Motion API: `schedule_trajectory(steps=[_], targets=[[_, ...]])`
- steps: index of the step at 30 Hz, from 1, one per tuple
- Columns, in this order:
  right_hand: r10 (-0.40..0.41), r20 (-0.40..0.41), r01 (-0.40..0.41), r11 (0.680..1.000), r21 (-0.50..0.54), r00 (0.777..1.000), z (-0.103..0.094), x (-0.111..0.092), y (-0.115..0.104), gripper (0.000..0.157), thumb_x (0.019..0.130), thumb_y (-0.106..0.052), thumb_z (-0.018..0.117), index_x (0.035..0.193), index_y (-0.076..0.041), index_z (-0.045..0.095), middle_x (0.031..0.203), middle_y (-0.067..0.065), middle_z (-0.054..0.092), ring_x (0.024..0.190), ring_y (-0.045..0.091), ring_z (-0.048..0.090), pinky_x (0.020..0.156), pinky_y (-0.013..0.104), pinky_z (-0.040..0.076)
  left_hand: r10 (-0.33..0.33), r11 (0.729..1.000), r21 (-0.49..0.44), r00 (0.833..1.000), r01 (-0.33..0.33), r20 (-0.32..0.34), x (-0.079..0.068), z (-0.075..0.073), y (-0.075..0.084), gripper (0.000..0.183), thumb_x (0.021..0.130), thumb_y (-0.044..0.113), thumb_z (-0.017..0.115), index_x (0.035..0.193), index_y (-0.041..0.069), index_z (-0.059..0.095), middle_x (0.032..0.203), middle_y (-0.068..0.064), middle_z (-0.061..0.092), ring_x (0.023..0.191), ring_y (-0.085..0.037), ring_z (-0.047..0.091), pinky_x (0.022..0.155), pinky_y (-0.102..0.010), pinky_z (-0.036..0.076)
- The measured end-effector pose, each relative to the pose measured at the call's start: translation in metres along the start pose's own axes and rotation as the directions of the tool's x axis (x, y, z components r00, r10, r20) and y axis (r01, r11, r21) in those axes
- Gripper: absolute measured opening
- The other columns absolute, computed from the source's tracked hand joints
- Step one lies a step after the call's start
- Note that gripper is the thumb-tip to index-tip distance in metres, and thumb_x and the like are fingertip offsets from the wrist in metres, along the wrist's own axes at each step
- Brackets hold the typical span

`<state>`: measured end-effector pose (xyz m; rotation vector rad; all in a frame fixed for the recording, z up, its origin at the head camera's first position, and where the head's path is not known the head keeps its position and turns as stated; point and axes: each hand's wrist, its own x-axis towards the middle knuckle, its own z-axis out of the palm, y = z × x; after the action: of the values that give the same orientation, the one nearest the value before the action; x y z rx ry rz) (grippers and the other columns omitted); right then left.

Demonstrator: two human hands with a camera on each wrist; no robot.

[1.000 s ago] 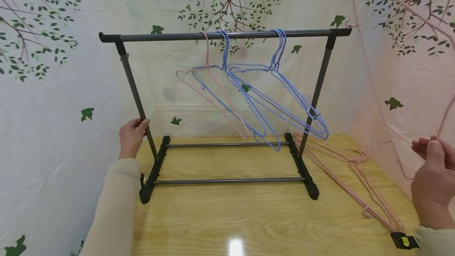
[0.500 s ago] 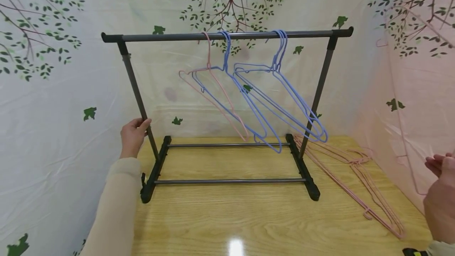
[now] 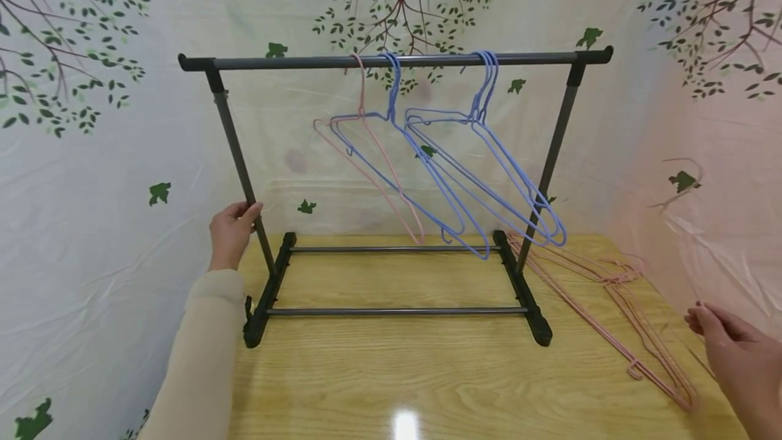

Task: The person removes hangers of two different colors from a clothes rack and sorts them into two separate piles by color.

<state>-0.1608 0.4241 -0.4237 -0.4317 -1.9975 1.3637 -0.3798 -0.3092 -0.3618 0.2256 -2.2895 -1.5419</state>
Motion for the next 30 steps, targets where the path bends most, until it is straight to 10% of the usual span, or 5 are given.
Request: schedule_trajectory(steps=[8, 16, 23, 27, 30], targets=[[0.017, 0.296, 0.052, 0.974, -0.222, 0.955, -0.002, -0.002, 0.029, 0.018, 0.098, -0.028, 0.066, 0.091, -0.017, 0.079, 0.074, -0.022, 0.07, 0.066, -0.006, 0.066, 0.061, 0.001, 0.042, -0.007, 1.0, 0.006, 1.0, 0.007, 0.001, 0.0, -0.002, 0.002, 0.059, 0.097, 0.051, 0.056, 0.133, 0.005, 0.062, 0.126, -0.013, 0.06, 0.112, -0.026, 0.058, 0.096, -0.038, 0.051], [0.057, 0.268, 0.054, 0.919, -0.39, 0.962, 0.001, 0.006, 0.051, 0.034, 0.101, -0.034, 0.057, 0.101, -0.007, 0.078, 0.069, -0.022, 0.069, 0.061, -0.011, 0.061, 0.062, 0.003, 0.038, -0.013, 1.0, 0.003, 1.0, 0.013, 0.003, -0.002, -0.001, 0.003, 0.059, 0.097, 0.052, 0.056, 0.133, 0.005, 0.062, 0.126, -0.013, 0.06, 0.114, -0.027, 0.057, 0.096, -0.039, 0.051], [-0.008, 0.197, 0.128, 0.788, -0.602, 0.98, 0.007, 0.019, 0.055, 0.046, 0.102, -0.026, 0.048, 0.124, 0.014, 0.058, 0.111, 0.034, 0.063, 0.103, 0.057, 0.054, 0.089, 0.061, 0.035, -0.013, 1.0, 0.006, 1.0, 0.013, -0.002, 0.0, -0.001, 0.001, 0.057, 0.098, 0.05, 0.056, 0.133, 0.005, 0.062, 0.126, -0.014, 0.06, 0.113, -0.028, 0.058, 0.096, -0.039, 0.051], [-0.076, 0.161, 0.157, 0.799, -0.581, 0.984, 0.013, 0.022, 0.047, 0.043, 0.101, -0.024, 0.051, 0.121, 0.012, 0.061, 0.101, 0.029, 0.068, 0.075, 0.017, 0.064, 0.084, 0.051, 0.037, -0.012, 1.0, 0.005, 1.0, 0.012, -0.004, 0.0, -0.001, 0.0, 0.058, 0.097, 0.051, 0.056, 0.132, 0.005, 0.062, 0.125, -0.014, 0.06, 0.113, -0.027, 0.058, 0.096, -0.039, 0.051], [-0.106, 0.116, 0.152, 0.835, -0.528, 0.988, 0.022, 0.023, 0.035, 0.041, 0.1, -0.024, 0.055, 0.12, 0.01, 0.064, 0.079, -0.008, 0.072, 0.065, -0.019, 0.041, 0.078, 0.027, 0.039, -0.01, 1.0, 0.004, 1.0, 0.01, -0.004, 0.0, 0.0, 0.0, 0.058, 0.097, 0.051, 0.056, 0.132, 0.005, 0.062, 0.126, -0.014, 0.06, 0.113, -0.027, 0.058, 0.097, -0.039, 0.051]])
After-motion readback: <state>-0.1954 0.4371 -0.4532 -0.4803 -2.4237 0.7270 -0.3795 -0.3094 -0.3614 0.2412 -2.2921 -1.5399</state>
